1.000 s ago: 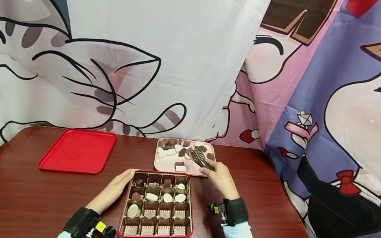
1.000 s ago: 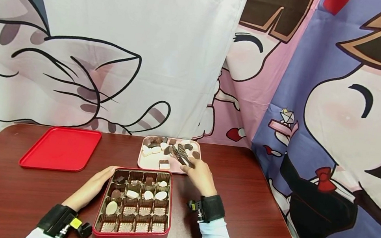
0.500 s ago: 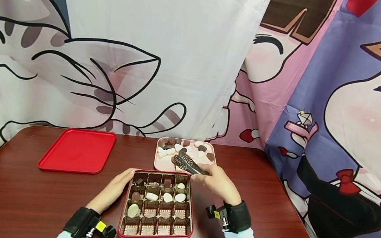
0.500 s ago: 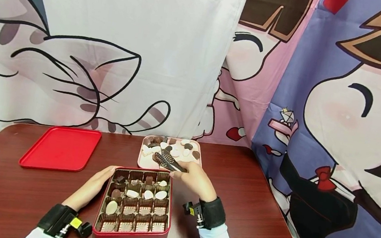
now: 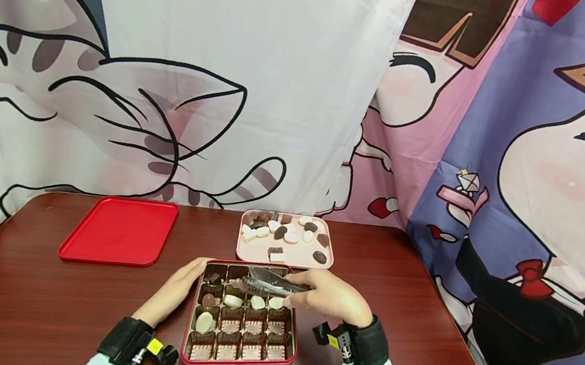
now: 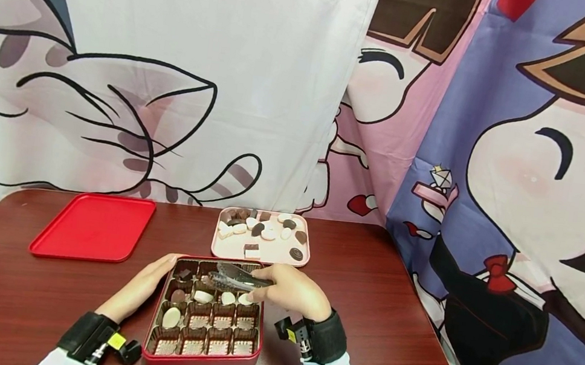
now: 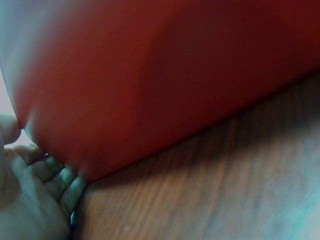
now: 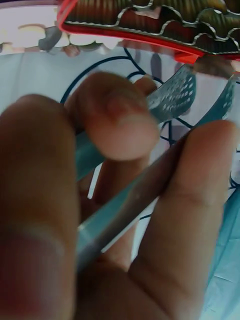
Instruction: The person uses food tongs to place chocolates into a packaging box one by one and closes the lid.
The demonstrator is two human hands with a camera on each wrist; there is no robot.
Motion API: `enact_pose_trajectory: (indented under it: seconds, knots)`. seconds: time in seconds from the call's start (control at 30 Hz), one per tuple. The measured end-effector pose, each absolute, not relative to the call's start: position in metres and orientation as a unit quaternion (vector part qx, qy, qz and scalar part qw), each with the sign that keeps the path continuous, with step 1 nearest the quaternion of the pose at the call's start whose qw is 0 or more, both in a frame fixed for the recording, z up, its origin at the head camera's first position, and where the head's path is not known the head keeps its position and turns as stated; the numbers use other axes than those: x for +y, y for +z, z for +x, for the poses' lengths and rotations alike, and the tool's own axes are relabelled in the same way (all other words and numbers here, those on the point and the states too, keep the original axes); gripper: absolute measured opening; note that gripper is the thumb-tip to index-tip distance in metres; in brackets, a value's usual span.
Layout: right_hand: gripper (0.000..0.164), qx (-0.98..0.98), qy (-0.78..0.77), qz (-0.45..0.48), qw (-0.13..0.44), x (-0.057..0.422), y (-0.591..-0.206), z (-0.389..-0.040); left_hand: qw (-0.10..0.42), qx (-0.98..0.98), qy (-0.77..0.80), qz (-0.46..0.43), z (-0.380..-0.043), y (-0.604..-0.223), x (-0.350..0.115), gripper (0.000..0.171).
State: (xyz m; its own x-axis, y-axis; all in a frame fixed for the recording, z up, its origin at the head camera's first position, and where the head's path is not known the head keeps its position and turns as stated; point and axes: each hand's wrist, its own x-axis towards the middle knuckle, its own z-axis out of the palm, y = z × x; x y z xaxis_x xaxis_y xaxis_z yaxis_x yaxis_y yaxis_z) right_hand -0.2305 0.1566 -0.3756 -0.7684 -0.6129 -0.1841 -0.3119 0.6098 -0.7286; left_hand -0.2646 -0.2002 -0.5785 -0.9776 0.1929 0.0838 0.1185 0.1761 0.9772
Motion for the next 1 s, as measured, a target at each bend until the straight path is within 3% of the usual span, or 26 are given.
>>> enact_pose_trajectory:
  seconds: [0.4, 1.0]
  knots:
    - [0.046, 0.888, -0.279, -0.272, 0.243, 0.14, -0.379, -0.219, 0.028, 0.781, 0.616, 0.098, -0.264, -0.578, -0.199, 0.063]
    - [0.048, 0.9, -0.249, -0.264, 0.243, 0.131, -0.381, -0.216, 0.027, 0.788, 0.607, 0.104, -0.261, -0.573, -0.198, 0.062]
